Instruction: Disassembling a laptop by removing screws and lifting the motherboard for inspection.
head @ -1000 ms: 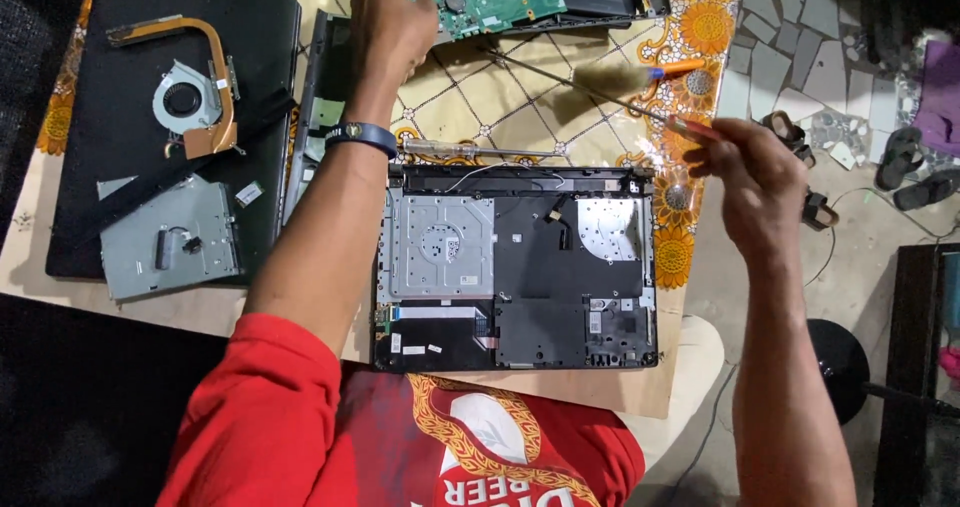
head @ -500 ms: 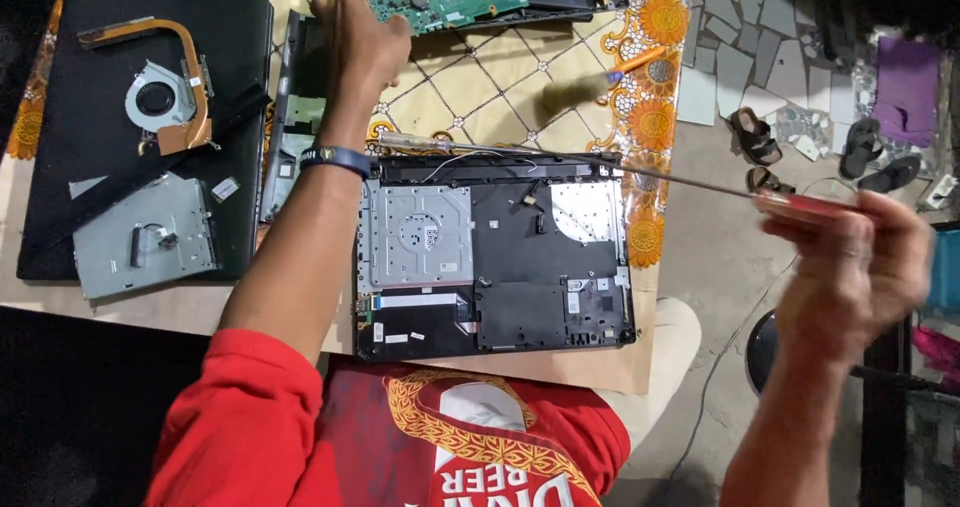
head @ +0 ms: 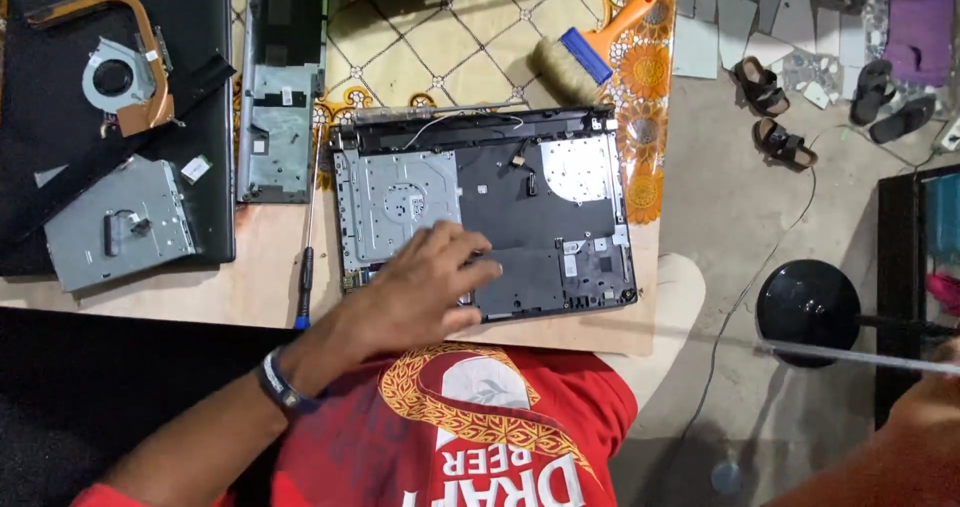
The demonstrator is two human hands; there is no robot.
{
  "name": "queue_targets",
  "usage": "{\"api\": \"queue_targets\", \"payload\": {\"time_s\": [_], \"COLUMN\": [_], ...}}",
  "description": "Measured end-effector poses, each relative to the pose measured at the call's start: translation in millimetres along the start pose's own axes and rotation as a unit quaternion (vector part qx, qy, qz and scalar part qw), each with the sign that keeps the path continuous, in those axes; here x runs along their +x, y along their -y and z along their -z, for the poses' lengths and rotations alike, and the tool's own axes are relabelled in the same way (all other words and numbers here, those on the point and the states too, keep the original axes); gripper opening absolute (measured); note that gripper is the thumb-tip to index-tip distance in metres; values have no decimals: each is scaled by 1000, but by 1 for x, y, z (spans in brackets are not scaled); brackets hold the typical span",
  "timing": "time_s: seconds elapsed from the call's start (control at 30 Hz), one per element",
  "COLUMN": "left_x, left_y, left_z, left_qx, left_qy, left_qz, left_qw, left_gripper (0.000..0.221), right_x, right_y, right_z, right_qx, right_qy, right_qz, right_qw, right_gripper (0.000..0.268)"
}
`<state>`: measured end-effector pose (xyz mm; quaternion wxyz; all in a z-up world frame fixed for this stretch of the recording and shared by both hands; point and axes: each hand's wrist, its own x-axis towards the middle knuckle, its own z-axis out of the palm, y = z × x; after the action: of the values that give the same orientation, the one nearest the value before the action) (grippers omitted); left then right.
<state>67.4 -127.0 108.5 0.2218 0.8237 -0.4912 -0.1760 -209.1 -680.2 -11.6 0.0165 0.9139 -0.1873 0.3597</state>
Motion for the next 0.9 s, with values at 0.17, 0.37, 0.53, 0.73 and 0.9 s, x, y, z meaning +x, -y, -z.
{"api": "queue_targets", "payload": {"time_s": [0.17, 0.37, 0.53, 0.73, 0.9], "left_x": [-5, 0, 0, 9, 24], "left_y": [20, 13, 16, 32, 48], "left_z": [-63, -57, -68, -69, -54], "left_qx": [65, 48, 68, 75, 87], "left_qy": [-66, -130, -156, -232, -322], "left_qz": [-21, -67, -33, -42, 22], "left_qw": [995, 988, 985, 969, 943], "left_gripper": [61, 30, 11, 8, 6], "right_x": [-9, 92, 114, 108, 105], "right_y": [17, 214, 260, 263, 264], "right_z": [27, 108, 126, 129, 126], "right_qx": [205, 364, 480, 464, 473], "right_qy": [42, -137, -175, -134, -128], "right_qz": [-62, -216, -303, -273, -258], "right_qw": [976, 896, 805, 832, 832], "right_gripper": [31, 54, 61, 56, 58]}}
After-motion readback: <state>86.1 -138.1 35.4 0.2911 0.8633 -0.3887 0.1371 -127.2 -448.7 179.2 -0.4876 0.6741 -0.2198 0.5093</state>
